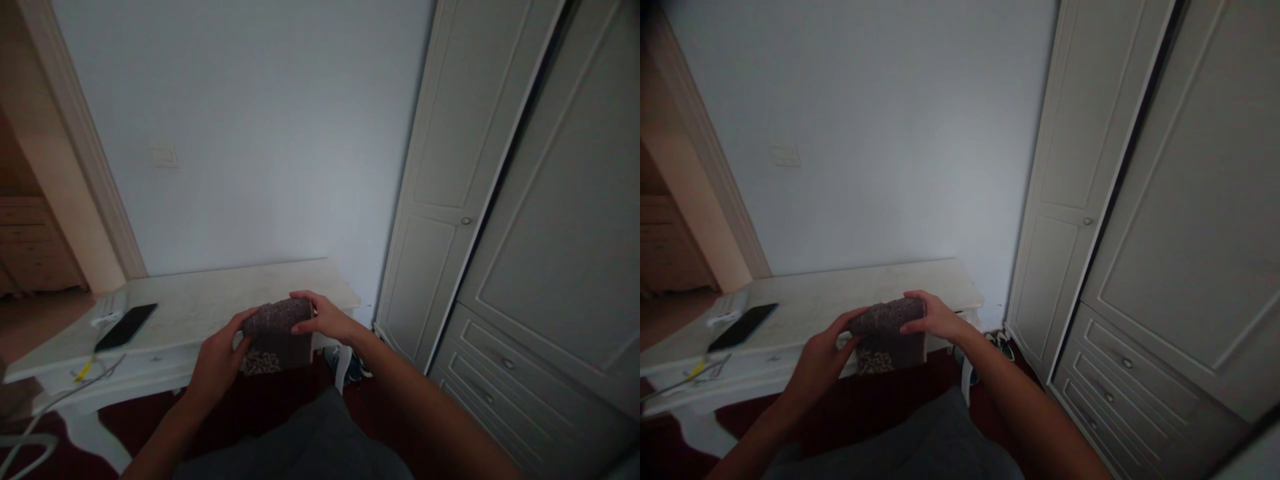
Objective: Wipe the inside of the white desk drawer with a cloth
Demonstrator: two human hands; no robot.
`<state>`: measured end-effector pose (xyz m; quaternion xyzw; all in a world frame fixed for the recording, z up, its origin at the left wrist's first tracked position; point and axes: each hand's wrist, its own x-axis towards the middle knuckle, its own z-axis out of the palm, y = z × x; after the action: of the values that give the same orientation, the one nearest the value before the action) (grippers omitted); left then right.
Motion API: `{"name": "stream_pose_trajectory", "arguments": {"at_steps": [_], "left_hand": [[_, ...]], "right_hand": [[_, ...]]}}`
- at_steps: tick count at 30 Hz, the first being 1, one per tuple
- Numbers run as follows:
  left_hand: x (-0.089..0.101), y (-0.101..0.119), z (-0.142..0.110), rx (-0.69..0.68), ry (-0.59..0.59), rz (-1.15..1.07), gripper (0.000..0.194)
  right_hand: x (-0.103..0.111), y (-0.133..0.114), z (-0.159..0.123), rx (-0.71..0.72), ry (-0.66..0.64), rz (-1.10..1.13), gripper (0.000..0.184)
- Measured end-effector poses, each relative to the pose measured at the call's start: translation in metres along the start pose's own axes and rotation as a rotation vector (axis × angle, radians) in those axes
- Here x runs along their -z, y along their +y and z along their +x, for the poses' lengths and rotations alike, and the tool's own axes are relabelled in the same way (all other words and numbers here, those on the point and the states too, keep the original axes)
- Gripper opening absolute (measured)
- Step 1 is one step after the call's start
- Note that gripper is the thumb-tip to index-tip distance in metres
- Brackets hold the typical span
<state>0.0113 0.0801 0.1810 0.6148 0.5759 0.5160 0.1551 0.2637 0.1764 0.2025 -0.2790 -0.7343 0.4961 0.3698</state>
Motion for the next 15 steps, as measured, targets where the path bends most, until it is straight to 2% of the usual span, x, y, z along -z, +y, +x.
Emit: {"name": "stream_pose_trajectory", "arguments": {"at_steps": [2, 3, 5, 8, 9, 11, 13, 15], "left_hand": [[0.002, 0.001, 0.0, -0.063, 0.002, 0.018, 0.038], [0.004, 0.001, 0.0, -0.097, -0.002, 0.026, 0.035], [0.006, 0.001, 0.0, -0.163, -0.01, 0.044, 0.029], [0.006, 0.003, 0.001, -0.194, 0.028, 0.025, 0.028], [0.004, 0.004, 0.0, -0.155, 0.027, -0.029, 0.031], [-0.005, 0.007, -0.002, 0.032, -0.026, -0.239, 0.039], [-0.017, 0.009, -0.005, 0.287, -0.097, -0.514, 0.046], [-0.03, 0.006, -0.005, 0.48, -0.093, -0.696, 0.052]], "right_hand": [[0.002, -0.001, -0.001, 0.024, -0.029, -0.184, 0.087], [0.004, -0.002, -0.001, 0.055, -0.036, -0.294, 0.083], [0.008, -0.005, -0.001, 0.106, -0.078, -0.471, 0.063], [0.017, -0.012, -0.002, 0.11, -0.116, -0.551, 0.033], [0.019, -0.015, -0.002, 0.094, -0.097, -0.527, 0.028], [0.021, -0.018, -0.003, 0.053, -0.025, -0.378, 0.027], [0.017, -0.017, -0.006, -0.018, 0.036, -0.099, 0.029], [0.006, -0.012, -0.012, -0.127, 0.092, 0.217, 0.035]]}}
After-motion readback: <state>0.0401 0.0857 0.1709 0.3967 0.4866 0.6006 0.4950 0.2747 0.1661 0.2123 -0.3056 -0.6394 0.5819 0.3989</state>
